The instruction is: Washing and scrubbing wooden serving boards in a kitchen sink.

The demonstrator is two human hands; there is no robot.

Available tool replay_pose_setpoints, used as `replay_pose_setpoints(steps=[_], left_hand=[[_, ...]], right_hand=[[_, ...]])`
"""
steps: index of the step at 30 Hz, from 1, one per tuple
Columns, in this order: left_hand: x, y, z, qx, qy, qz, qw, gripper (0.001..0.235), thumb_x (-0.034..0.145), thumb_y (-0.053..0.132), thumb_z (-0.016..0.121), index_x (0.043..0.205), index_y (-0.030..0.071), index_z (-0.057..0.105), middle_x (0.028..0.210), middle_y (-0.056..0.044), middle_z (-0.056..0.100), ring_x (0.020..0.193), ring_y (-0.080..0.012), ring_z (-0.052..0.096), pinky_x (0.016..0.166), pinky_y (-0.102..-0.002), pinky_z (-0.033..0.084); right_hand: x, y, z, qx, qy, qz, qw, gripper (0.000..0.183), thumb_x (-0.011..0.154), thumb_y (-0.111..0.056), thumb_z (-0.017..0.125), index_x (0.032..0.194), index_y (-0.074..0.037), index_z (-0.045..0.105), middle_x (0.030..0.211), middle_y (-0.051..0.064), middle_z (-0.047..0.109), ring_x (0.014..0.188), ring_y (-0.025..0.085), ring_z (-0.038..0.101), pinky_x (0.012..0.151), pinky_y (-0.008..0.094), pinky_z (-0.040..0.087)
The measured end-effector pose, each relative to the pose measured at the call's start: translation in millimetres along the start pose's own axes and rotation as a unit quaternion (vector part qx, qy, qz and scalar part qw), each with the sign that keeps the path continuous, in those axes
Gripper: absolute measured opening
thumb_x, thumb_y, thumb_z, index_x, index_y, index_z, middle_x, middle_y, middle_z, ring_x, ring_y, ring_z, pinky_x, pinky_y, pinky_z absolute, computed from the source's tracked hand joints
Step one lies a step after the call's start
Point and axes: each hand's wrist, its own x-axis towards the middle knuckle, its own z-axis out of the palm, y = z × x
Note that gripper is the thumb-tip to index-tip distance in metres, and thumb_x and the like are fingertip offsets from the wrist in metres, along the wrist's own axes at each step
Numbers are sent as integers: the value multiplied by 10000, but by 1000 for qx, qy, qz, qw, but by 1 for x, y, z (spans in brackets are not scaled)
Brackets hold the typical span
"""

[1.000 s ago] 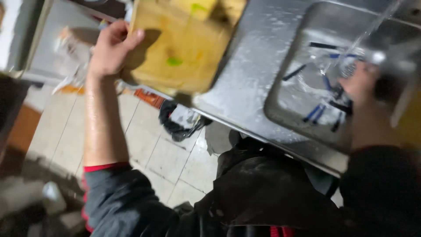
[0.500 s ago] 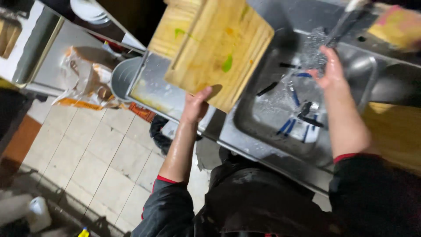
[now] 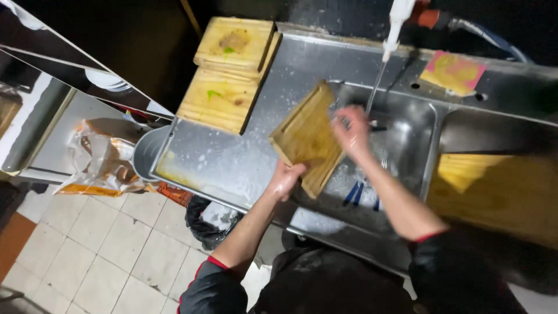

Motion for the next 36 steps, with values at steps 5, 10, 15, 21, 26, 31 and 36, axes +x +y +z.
replay_pose_setpoints(steps=[5, 10, 15, 21, 26, 31, 36], left_hand=[[-33, 4, -4, 48, -35, -56, 997, 621, 844, -39, 593, 1457, -12, 495, 1338, -108, 654, 1245, -253, 615, 1070, -406, 499], [-10, -14, -13, 104, -87, -2, 991, 651, 838, -39, 601, 1471, 27, 465, 1378, -87, 631, 1282, -224, 596, 1101, -383, 484], [-13, -18, -23, 114, -112, -13, 987, 607, 855, -28, 618, 1447, 37, 497, 1339, -81, 659, 1251, -218, 617, 1078, -378, 506], [-17, 2, -20, 117, -84, -7, 990, 514, 865, -6, 678, 1371, 1, 586, 1269, -91, 699, 1162, -209, 662, 1016, -366, 547], [-4, 0, -23, 47, -88, -20, 995, 474, 876, 14, 705, 1341, -17, 615, 1246, -106, 710, 1134, -202, 679, 1011, -353, 555], [17, -28, -38, 69, -84, 17, 994, 404, 907, 29, 689, 1302, -22, 624, 1240, -107, 705, 1151, -207, 665, 999, -360, 556], [-10, 8, -15, 90, -70, 25, 993, 375, 971, 128, 691, 1302, -23, 598, 1244, -114, 688, 1192, -234, 631, 1014, -396, 529]], right_hand=[[2, -23, 3, 126, -56, 43, 990, 355, 936, -195, 764, 1245, -68, 642, 1203, 103, 689, 1119, 302, 672, 957, 375, 525], [5, -63, 0, 59, -61, 32, 996, 327, 859, -222, 822, 1085, -35, 677, 1053, 149, 711, 1030, 330, 669, 907, 399, 538], [17, -62, -2, -33, -25, 2, 999, 295, 961, -229, 771, 1170, -39, 685, 1143, 167, 702, 1077, 320, 689, 935, 404, 550], [25, -61, 0, -67, -34, -73, 995, 246, 928, -159, 769, 1119, -25, 693, 1121, 163, 698, 1068, 347, 659, 950, 443, 524], [-16, -90, 26, -8, -153, -150, 977, 242, 843, -133, 797, 1045, -26, 716, 1113, 128, 701, 1101, 363, 610, 949, 474, 490], [47, -71, -8, -75, -62, -113, 989, 191, 911, -93, 779, 1082, -53, 703, 1144, 117, 695, 1089, 332, 633, 969, 454, 503], [32, -94, 0, 168, -172, 117, 964, 288, 822, -86, 723, 1094, -114, 634, 1068, 44, 707, 1013, 251, 698, 885, 385, 564]])
